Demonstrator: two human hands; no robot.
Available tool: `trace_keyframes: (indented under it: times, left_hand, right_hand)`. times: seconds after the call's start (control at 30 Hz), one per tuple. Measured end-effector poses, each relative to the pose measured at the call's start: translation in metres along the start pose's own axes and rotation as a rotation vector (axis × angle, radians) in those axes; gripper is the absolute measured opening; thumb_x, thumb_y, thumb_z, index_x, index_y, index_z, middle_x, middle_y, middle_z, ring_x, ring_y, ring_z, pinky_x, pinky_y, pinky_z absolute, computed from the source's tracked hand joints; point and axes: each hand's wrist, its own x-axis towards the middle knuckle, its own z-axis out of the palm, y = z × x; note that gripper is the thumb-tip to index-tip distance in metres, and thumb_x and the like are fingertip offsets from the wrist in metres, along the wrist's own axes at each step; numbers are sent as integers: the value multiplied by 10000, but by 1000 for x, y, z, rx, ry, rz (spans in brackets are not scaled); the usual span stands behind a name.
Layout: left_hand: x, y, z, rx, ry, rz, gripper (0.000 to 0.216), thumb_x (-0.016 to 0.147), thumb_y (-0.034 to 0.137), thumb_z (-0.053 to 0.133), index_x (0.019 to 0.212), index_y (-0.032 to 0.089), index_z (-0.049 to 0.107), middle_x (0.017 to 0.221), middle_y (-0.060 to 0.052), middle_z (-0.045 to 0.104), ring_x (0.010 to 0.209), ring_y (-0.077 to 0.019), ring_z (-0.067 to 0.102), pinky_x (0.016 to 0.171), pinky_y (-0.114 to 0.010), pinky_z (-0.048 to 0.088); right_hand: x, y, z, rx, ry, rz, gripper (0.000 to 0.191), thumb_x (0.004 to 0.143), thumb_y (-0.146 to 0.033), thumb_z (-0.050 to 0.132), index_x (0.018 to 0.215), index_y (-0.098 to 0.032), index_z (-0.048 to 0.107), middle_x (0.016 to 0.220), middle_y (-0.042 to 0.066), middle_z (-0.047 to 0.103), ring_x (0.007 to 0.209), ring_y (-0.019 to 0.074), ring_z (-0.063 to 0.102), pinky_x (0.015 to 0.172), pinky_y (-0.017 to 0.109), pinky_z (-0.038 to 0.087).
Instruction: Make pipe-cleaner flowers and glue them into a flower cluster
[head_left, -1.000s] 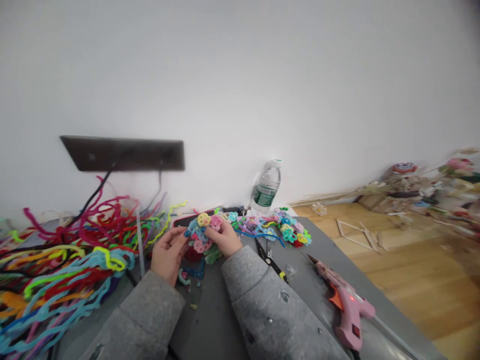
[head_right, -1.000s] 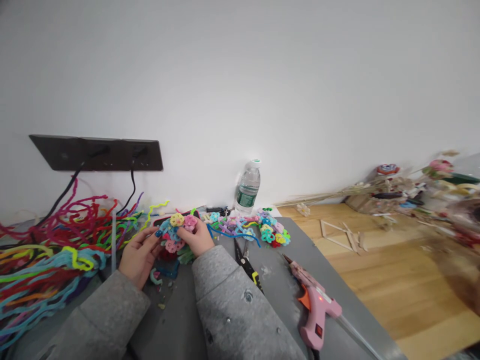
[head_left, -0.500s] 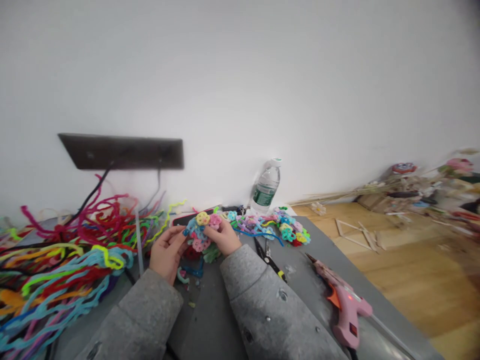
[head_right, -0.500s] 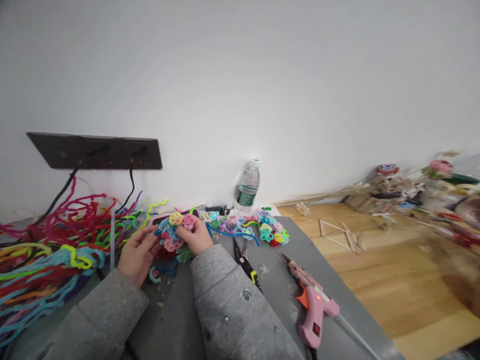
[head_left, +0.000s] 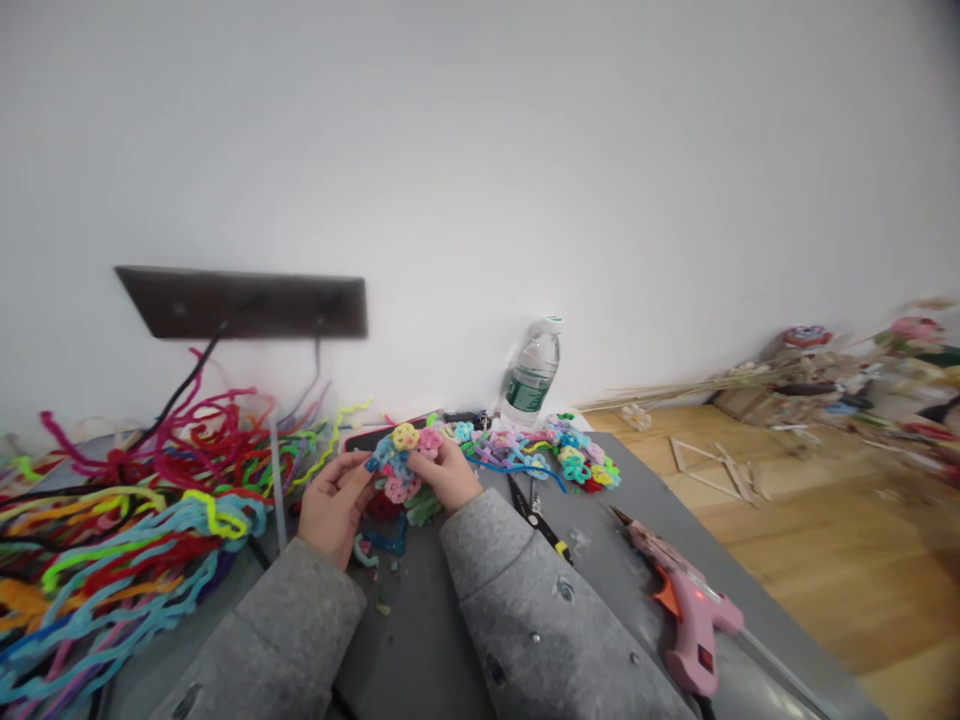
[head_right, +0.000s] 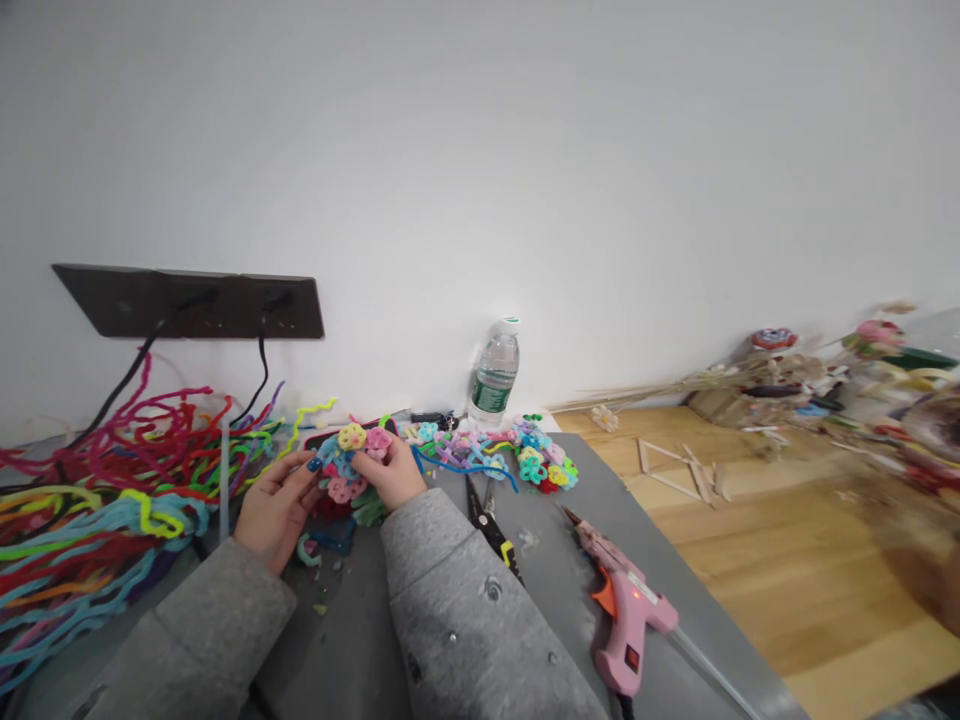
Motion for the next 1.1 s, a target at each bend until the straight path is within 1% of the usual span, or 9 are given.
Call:
trace_keyframes:
  times: [0.2, 0.57, 0.8, 1.1]
  left_hand:
    - [0, 0, 1, 8, 0, 2, 405, 365, 281, 862, 688, 137, 665, 587, -3, 681, 542, -100, 620, 490, -155, 493]
    - [0, -1, -1, 9, -5, -1, 397, 376, 273, 858, 694, 135, 665, 591, -10, 681, 543, -108, 618, 499, -170, 496]
    - [0, -1, 0, 11, -3, -1, 404, 374, 275, 860, 699, 137, 663, 593, -6, 682, 550, -103, 621, 497, -159, 497]
    - [1, -1, -2, 26, -6, 14, 376, 399, 274, 846, 696, 135, 662, 606, -18, 679, 555, -125, 630, 501, -185, 497]
  right_hand:
    - [1, 3, -3, -7, -33, -13, 239, 630, -283, 698, 839, -180, 644, 832, 31, 704, 770, 177, 638, 772, 338, 503]
    - [0, 0, -2, -19, -18, -7, 234, 620, -269, 698, 828, -178, 641, 819, 28, 699, 762, 178, 634, 766, 339, 500]
    - [0, 0, -1, -9, -13, 2, 249, 607, -278, 705, 823, -175, 638, 817, 28, 698, 763, 176, 635, 781, 341, 493]
    - [0, 2, -3, -21, -22, -4, 231, 629, -275, 688, 834, -182, 640, 831, 22, 701, 778, 176, 639, 774, 336, 505]
